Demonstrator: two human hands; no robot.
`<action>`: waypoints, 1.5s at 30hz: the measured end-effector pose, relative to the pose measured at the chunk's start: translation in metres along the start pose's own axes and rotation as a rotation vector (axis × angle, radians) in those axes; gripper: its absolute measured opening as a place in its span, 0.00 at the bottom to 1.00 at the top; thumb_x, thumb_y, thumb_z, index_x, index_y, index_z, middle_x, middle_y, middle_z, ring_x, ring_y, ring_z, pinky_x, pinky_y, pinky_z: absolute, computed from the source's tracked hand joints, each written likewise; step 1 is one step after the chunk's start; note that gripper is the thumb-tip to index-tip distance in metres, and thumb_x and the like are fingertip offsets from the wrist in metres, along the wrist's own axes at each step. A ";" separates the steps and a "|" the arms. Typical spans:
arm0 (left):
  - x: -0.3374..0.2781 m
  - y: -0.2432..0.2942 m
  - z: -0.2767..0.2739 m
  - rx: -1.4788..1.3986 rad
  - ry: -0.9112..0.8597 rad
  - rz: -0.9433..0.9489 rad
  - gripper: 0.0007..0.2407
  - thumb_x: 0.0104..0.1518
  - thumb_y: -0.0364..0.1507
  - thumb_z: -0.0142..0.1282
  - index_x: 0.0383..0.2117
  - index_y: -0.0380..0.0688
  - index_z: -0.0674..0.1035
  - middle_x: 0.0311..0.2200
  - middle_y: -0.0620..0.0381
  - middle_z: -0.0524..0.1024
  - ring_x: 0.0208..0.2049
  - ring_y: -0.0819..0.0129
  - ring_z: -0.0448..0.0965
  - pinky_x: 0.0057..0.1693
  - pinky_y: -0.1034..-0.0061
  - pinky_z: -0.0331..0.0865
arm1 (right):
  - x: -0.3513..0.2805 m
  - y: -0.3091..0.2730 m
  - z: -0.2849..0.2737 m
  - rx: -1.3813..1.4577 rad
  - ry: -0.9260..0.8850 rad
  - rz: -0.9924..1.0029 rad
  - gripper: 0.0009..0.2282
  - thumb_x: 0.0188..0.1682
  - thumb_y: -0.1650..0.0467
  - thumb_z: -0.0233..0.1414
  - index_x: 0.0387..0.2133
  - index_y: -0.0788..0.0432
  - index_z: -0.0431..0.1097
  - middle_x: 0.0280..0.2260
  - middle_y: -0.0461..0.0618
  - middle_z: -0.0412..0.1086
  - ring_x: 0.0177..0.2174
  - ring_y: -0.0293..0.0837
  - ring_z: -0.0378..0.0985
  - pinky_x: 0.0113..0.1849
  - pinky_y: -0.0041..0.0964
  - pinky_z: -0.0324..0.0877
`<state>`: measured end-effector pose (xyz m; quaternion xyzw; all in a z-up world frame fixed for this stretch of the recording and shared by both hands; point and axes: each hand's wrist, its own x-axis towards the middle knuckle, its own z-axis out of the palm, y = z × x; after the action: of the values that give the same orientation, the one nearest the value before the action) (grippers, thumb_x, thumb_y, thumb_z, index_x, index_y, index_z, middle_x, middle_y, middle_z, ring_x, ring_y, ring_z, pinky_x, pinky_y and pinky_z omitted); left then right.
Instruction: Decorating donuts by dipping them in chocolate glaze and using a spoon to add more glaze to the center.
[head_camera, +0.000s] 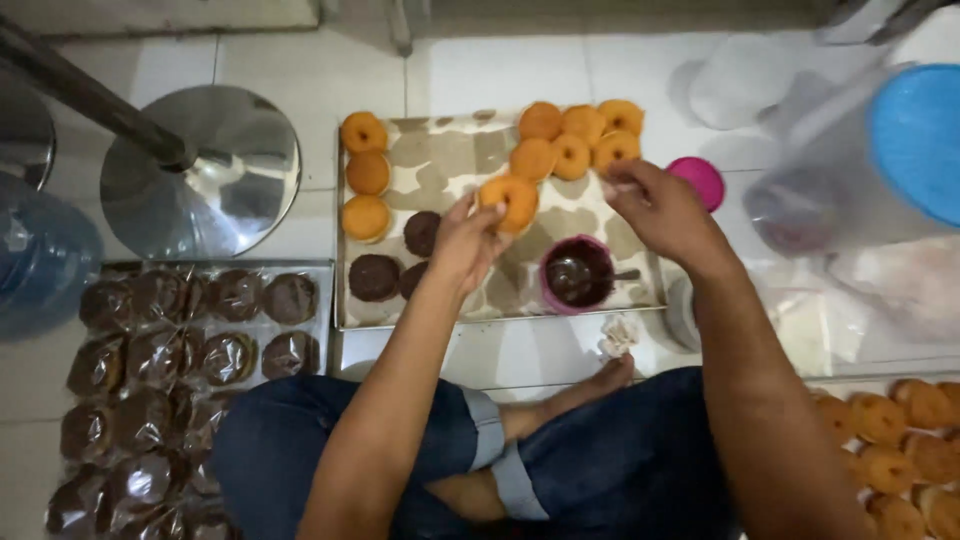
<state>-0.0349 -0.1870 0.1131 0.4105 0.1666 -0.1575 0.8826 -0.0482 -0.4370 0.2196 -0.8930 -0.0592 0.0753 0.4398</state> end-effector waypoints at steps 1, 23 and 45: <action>-0.006 -0.010 -0.006 -0.023 -0.024 -0.022 0.29 0.55 0.23 0.65 0.63 0.43 0.65 0.52 0.51 0.69 0.52 0.58 0.74 0.52 0.71 0.72 | -0.017 0.012 -0.009 -0.123 0.035 0.090 0.19 0.55 0.71 0.52 0.59 0.64 0.68 0.54 0.67 0.71 0.53 0.63 0.74 0.51 0.57 0.71; -0.053 -0.051 -0.031 -0.292 -0.115 -0.119 0.14 0.61 0.34 0.56 0.53 0.54 0.74 0.59 0.50 0.69 0.62 0.51 0.69 0.65 0.48 0.65 | -0.036 0.129 0.085 -0.140 0.102 0.209 0.09 0.58 0.67 0.51 0.46 0.53 0.77 0.33 0.61 0.79 0.35 0.61 0.82 0.39 0.55 0.76; -0.068 -0.031 -0.038 -0.874 -0.894 -0.253 0.23 0.62 0.56 0.44 0.33 0.49 0.71 0.29 0.60 0.62 0.24 0.72 0.70 0.32 0.80 0.68 | -0.049 0.092 0.060 -0.220 -0.035 0.131 0.10 0.60 0.67 0.50 0.48 0.56 0.78 0.30 0.61 0.77 0.37 0.62 0.80 0.43 0.56 0.72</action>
<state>-0.1148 -0.1670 0.0983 -0.1158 -0.1219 -0.3340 0.9274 -0.1037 -0.4547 0.1149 -0.9364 -0.0163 0.1124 0.3321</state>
